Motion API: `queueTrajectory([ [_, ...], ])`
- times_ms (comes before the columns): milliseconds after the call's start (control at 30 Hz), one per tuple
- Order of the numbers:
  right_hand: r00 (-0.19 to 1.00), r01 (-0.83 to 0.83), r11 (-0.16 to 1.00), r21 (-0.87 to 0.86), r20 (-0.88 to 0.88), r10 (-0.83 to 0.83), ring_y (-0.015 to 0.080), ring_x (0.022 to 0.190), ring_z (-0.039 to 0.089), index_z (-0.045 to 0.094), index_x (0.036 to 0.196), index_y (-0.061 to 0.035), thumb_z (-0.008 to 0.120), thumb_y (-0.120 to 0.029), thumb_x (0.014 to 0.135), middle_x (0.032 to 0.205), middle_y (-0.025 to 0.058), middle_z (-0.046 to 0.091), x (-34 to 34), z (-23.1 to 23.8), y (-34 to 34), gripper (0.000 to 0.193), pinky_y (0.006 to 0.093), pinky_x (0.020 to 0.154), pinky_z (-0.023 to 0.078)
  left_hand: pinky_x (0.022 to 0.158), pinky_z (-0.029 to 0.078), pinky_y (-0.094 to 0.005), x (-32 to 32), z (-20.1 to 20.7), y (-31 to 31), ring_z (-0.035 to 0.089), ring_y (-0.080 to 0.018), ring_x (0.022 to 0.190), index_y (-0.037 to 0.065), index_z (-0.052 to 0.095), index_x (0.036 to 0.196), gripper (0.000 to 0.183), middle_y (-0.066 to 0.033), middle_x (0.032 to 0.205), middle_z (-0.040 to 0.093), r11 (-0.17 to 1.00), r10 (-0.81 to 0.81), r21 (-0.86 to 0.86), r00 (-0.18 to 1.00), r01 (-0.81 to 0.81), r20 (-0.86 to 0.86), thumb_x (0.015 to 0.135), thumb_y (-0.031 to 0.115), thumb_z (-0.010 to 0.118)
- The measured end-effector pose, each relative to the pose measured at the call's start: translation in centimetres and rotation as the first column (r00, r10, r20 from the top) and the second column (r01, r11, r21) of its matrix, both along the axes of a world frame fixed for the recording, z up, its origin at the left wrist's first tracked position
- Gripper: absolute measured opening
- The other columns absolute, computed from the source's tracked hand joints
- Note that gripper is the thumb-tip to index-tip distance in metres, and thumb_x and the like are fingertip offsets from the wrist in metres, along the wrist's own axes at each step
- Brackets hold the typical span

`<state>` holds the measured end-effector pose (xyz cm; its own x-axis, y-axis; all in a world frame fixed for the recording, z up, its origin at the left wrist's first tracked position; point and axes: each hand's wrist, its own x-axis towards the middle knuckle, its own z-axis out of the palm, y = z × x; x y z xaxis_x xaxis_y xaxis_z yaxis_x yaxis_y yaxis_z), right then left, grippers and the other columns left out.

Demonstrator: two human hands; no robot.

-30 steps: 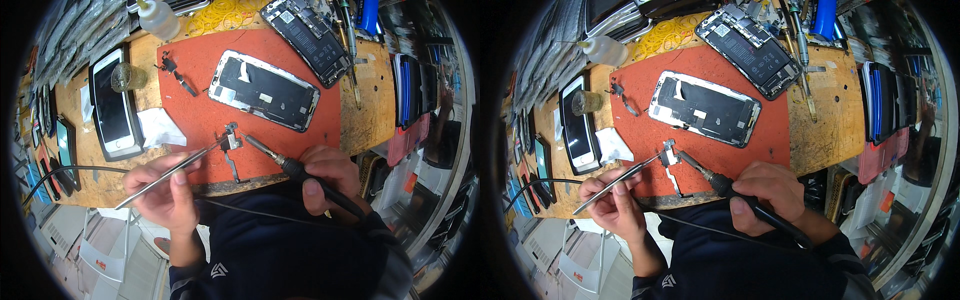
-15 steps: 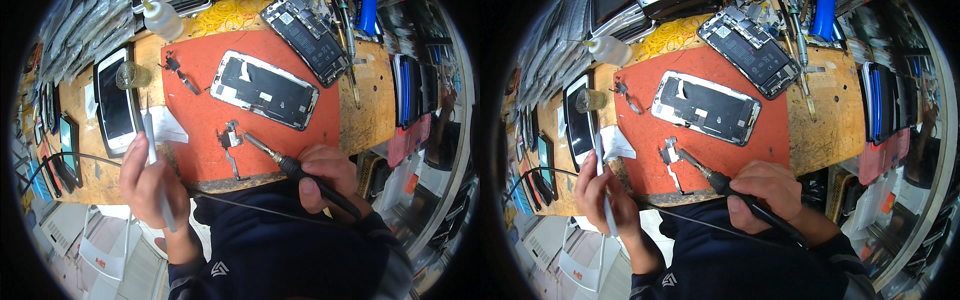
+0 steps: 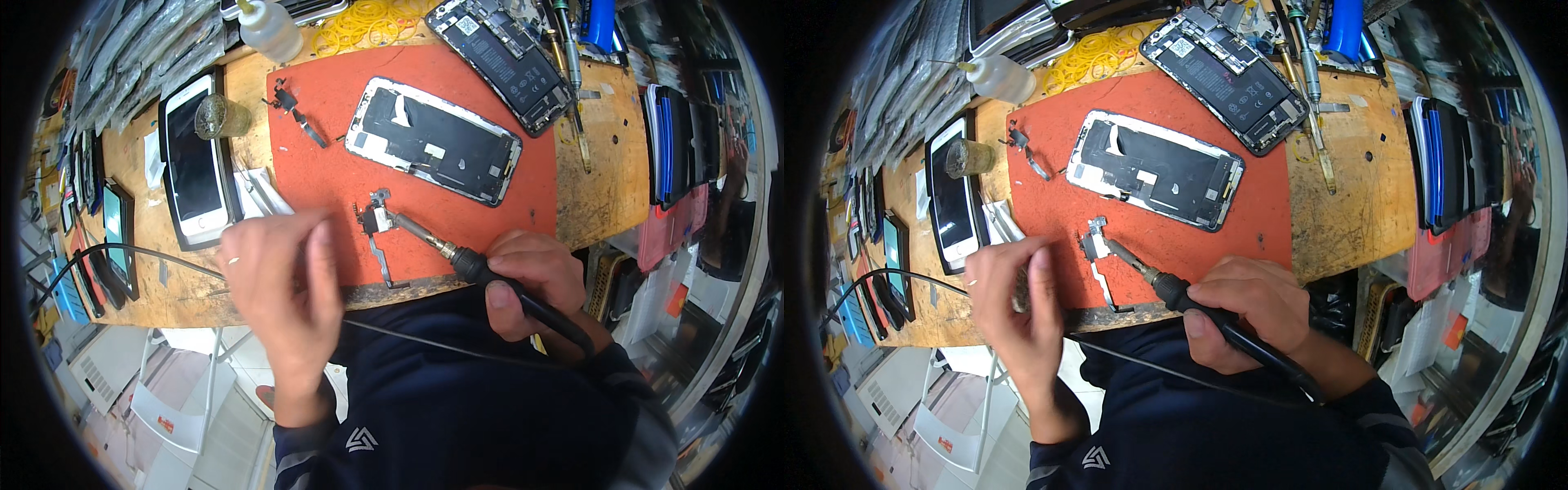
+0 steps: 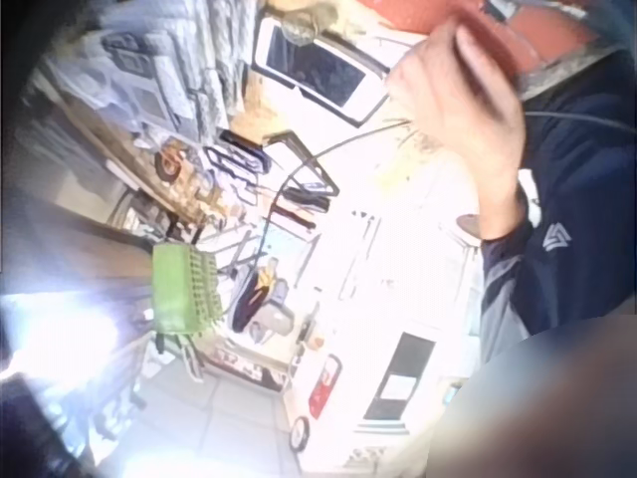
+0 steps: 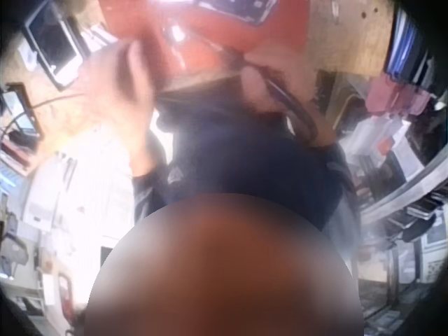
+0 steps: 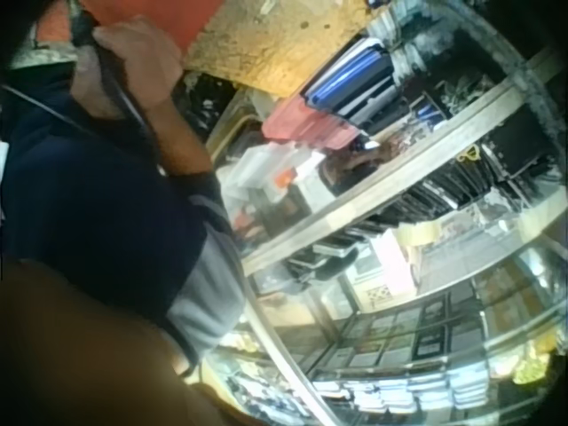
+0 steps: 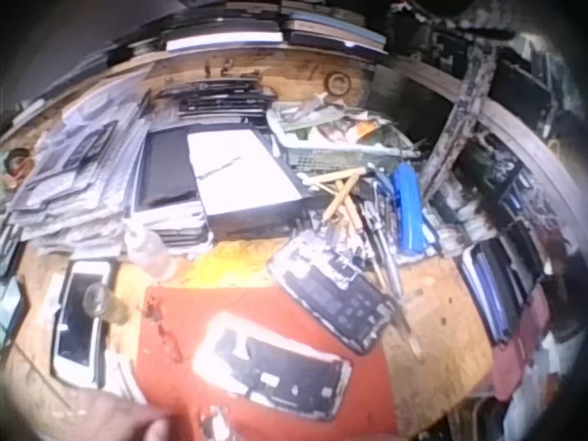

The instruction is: The person uses a soldering iron and tweezers to solder a small electronic component on a red mat. They repeatedly apply heat and solder to the component, then inspect it by hand.

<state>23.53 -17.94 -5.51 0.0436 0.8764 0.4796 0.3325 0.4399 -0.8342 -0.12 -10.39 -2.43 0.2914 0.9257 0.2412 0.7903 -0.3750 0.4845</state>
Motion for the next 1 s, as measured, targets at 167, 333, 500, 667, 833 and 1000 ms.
queueTrajectory([
  [167, 1.000, -0.007, 1.000, -0.002, -0.019, 0.007, 0.0250, 0.057, 0.069, 0.064, 0.101, 0.0043, 0.074, -0.002, 0.083, 0.074, 0.0146, 0.069, 0.1, -0.1, 0.0, 0.022, 0.0348, 0.053, 0.055, 0.086, 0.036, -0.0415, 2.0, -0.6, 0.2, 0.053, -0.0286, 0.095, 0.010, 0.073, 0.103, 0.020, -0.0068, 0.094, 0.060, 0.998, -0.037, -0.057, 0.999, 0.036, -0.001, 0.086, 0.017, 0.082],
  [333, 0.999, -0.003, 1.000, 0.018, -0.043, 0.004, 0.0248, 0.055, 0.068, 0.064, 0.099, 0.0049, 0.075, -0.003, 0.083, 0.071, 0.0143, 0.067, -0.1, -0.5, 0.1, 0.021, 0.0348, 0.051, 0.055, 0.087, 0.034, -0.0427, 2.2, 0.0, 0.0, 0.050, -0.0303, 0.099, 0.011, 0.072, 0.101, 0.021, -0.0076, 0.097, 0.056, 0.989, -0.011, -0.148, 0.999, 0.004, -0.048, 0.085, 0.019, 0.084],
  [500, 0.998, -0.001, 1.000, 0.022, -0.059, 0.002, 0.0247, 0.054, 0.067, 0.065, 0.098, 0.0052, 0.075, -0.004, 0.084, 0.069, 0.0143, 0.066, 0.0, -0.5, 0.1, 0.019, 0.0345, 0.050, 0.055, 0.090, 0.033, -0.0420, 2.5, 0.1, 0.0, 0.049, -0.0302, 0.101, 0.010, 0.070, 0.097, 0.019, -0.0080, 0.096, 0.055, 0.979, 0.013, -0.204, 0.998, -0.026, -0.061, 0.086, 0.018, 0.083],
  [667, 0.997, -0.014, 1.000, 0.005, -0.073, 0.014, 0.0246, 0.054, 0.068, 0.064, 0.098, 0.0053, 0.075, -0.004, 0.084, 0.069, 0.0148, 0.066, 0.0, -0.4, 0.1, 0.020, 0.0344, 0.050, 0.055, 0.091, 0.032, -0.0439, 2.5, 0.1, -0.2, 0.048, -0.0315, 0.103, 0.011, 0.070, 0.097, 0.017, -0.0087, 0.097, 0.054, 0.975, 0.012, -0.222, 0.998, -0.024, -0.054, 0.088, 0.019, 0.081],
  [833, 0.999, -0.010, 1.000, 0.015, -0.052, 0.010, 0.0244, 0.054, 0.068, 0.064, 0.100, 0.0054, 0.074, -0.004, 0.084, 0.070, 0.0150, 0.067, 0.0, -0.3, 0.1, 0.021, 0.0342, 0.050, 0.055, 0.093, 0.031, -0.0438, 2.5, -0.2, -0.4, 0.048, -0.0317, 0.103, 0.011, 0.070, 0.099, 0.016, -0.0091, 0.098, 0.055, 0.980, 0.012, -0.200, 0.999, -0.019, -0.036, 0.088, 0.018, 0.080],
  [1000, 0.998, -0.023, 0.999, -0.041, -0.056, 0.021, 0.0241, 0.057, 0.069, 0.064, 0.101, 0.0049, 0.074, -0.003, 0.085, 0.073, 0.0149, 0.069, 0.1, 0.1, 0.2, 0.021, 0.0338, 0.052, 0.055, 0.094, 0.031, -0.0433, 2.3, -0.3, -0.5, 0.048, -0.0320, 0.103, 0.010, 0.070, 0.101, 0.017, -0.0096, 0.098, 0.056, 0.978, 0.017, -0.209, 1.000, -0.012, 0.021, 0.088, 0.015, 0.080],
])
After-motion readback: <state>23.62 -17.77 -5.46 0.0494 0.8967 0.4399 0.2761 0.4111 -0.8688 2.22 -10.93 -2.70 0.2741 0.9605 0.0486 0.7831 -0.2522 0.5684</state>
